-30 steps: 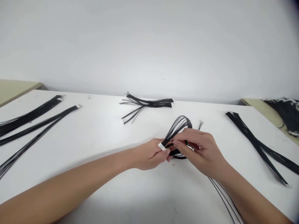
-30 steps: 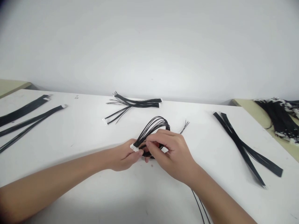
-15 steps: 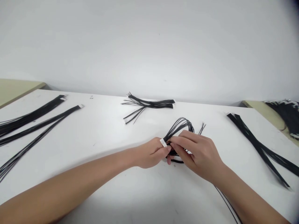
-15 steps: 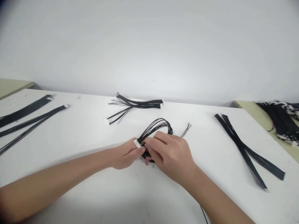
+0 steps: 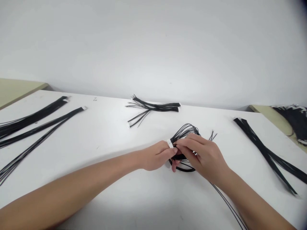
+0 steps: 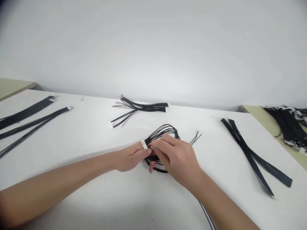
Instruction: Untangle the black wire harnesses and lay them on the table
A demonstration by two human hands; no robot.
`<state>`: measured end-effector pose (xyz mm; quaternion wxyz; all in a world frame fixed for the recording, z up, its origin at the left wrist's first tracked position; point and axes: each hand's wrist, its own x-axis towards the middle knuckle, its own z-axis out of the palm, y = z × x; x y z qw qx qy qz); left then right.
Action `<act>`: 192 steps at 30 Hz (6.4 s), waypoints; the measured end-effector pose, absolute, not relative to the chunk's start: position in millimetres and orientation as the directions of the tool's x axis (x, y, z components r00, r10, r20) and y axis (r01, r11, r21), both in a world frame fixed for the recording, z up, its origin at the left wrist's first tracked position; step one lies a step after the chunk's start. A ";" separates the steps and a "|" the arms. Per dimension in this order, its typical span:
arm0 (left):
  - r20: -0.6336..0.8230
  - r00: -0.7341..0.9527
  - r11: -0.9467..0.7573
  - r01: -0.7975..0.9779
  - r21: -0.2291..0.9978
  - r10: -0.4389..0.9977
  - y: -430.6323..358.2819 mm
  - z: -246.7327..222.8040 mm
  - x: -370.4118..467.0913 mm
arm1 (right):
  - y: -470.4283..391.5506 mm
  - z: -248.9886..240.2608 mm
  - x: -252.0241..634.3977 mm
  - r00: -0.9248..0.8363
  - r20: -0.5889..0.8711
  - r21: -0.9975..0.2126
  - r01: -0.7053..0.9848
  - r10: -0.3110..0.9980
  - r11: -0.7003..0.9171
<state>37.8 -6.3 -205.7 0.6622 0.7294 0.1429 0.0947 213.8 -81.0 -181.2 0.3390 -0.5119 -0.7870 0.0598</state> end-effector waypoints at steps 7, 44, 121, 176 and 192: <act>-0.181 0.873 0.247 0.073 0.966 0.452 0.3 -199.1 42.2 | -70.6 -162.6 248.4 0.092 0.163 -0.758 0.649 0.982 0.065; -0.362 0.722 0.669 -0.186 0.720 0.590 12.8 -201.8 46.2 | -60.1 -180.2 247.8 -0.315 0.546 -0.384 0.729 0.776 0.566; -0.121 0.843 0.222 0.002 0.975 0.525 -2.3 -207.5 40.8 | -64.2 -160.9 253.7 0.323 0.215 -0.877 -0.352 0.922 0.327; 0.111 0.920 -0.160 -0.053 0.986 0.377 -6.1 -214.9 35.0 | -75.0 -160.3 237.8 -0.121 0.441 -0.713 0.554 0.889 0.429; 0.136 0.929 -0.167 -0.083 0.983 0.343 -5.8 -212.8 36.9 | -74.4 -166.3 234.0 -0.171 0.525 -0.597 0.624 0.834 0.504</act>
